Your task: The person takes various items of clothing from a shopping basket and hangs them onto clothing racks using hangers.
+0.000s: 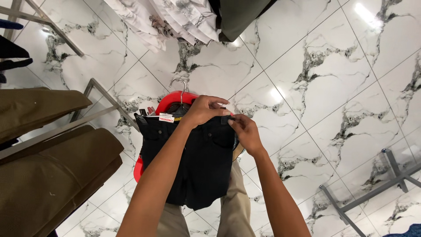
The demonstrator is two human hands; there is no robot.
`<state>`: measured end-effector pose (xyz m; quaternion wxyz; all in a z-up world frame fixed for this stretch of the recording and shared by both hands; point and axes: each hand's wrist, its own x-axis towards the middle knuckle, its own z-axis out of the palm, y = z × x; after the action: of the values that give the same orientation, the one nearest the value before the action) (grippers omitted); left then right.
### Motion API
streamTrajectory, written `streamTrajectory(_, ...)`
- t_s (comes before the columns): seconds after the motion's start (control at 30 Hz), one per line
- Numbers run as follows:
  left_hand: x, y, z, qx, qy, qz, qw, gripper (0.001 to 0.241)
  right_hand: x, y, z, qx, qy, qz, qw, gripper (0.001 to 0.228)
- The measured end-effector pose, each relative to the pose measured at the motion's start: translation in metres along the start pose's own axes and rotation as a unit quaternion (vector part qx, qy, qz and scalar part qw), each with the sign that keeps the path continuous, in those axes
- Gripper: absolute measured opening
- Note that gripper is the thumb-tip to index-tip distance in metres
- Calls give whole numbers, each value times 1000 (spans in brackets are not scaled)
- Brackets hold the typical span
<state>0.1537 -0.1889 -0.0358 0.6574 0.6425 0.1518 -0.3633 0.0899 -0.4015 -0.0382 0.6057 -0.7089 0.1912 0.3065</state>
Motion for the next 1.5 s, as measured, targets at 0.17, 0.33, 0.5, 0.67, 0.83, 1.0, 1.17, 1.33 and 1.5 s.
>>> streamTrajectory(0.17, 4, -9, -3, 19, -12, 10, 1000, 52, -8, -21, 13, 59, 41, 19, 997, 15)
streamTrajectory(0.33, 3, -17, -2, 37, -14, 23, 999, 52, -10, -16, 14, 72, 58, 23, 995, 14)
streamTrajectory(0.5, 2, -22, 1, 113, -7, 43, 993, 57, -2, -11, 6, 51, 28, 40, 997, 20)
streamTrajectory(0.67, -35, 3, -8, 205, 88, 221, 949, 59, -14, -81, 16, 57, -34, 69, 995, 37)
streamTrajectory(0.83, -77, -36, -77, 315, 365, 327, 813, 23, 3, -61, 30, 10, -48, 75, 996, 52)
streamTrajectory(1.0, -139, -29, -110, 20, 425, -6, 905, 65, 22, -28, 33, 2, 10, 64, 998, 47)
streamTrajectory(1.17, -119, -140, -151, 40, 381, 14, 924, 42, 12, -28, 36, -12, 17, 1, 1000, 36)
streamTrajectory(1.33, -107, -177, -156, 62, 381, 72, 920, 39, -5, -38, 39, -4, 20, -39, 999, 34)
streamTrajectory(1.5, -125, -175, -151, 10, 313, 58, 948, 45, -35, -70, 40, -64, 1, -5, 998, 43)
